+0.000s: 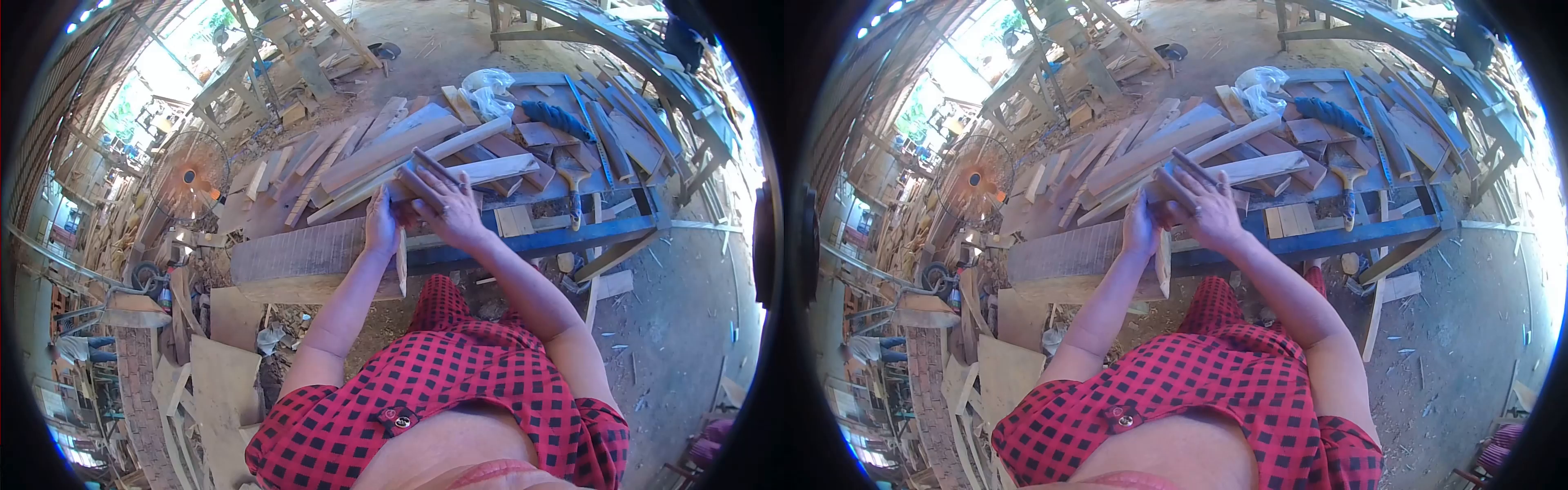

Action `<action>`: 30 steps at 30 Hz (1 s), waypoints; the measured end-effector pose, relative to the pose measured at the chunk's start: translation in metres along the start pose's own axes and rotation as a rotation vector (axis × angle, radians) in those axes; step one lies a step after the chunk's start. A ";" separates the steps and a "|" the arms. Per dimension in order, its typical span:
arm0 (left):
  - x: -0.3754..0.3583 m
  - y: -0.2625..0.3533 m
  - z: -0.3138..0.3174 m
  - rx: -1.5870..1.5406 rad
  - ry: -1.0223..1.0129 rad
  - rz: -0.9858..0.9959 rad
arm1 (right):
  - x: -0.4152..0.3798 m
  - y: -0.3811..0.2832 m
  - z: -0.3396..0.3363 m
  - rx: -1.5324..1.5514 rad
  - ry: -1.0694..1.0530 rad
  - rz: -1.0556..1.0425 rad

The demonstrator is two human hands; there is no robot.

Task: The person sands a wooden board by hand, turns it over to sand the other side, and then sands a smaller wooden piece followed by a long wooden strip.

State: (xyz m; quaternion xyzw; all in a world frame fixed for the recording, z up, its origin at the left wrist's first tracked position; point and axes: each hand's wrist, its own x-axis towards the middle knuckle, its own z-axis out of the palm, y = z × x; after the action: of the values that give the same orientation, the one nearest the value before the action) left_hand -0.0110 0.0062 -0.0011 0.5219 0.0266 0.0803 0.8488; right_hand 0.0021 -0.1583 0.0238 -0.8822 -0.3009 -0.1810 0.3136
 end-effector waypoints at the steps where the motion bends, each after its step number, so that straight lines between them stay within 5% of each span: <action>1: -0.001 0.002 0.001 0.000 0.001 0.003 | -0.001 0.009 -0.006 -0.006 -0.026 0.008; 8: -0.003 0.005 0.003 0.007 -0.014 -0.017 | -0.017 0.169 -0.027 -0.173 0.262 0.393; 15: -0.003 0.005 0.004 0.027 -0.006 -0.015 | -0.015 0.135 -0.014 -0.189 0.235 0.578; 23: -0.001 0.000 0.001 0.050 0.043 -0.027 | -0.027 -0.010 0.003 0.006 0.077 0.069; 27: -0.001 0.000 -0.001 0.068 0.028 -0.027 | -0.032 0.007 -0.003 -0.083 0.000 -0.108; 30: -0.003 0.003 0.004 0.120 -0.012 0.001 | -0.035 0.039 -0.014 -0.095 0.071 -0.035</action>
State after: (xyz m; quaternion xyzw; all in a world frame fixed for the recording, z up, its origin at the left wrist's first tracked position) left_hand -0.0141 0.0041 0.0035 0.5725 0.0262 0.0759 0.8160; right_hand -0.0009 -0.2063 -0.0010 -0.8837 -0.2960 -0.2318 0.2789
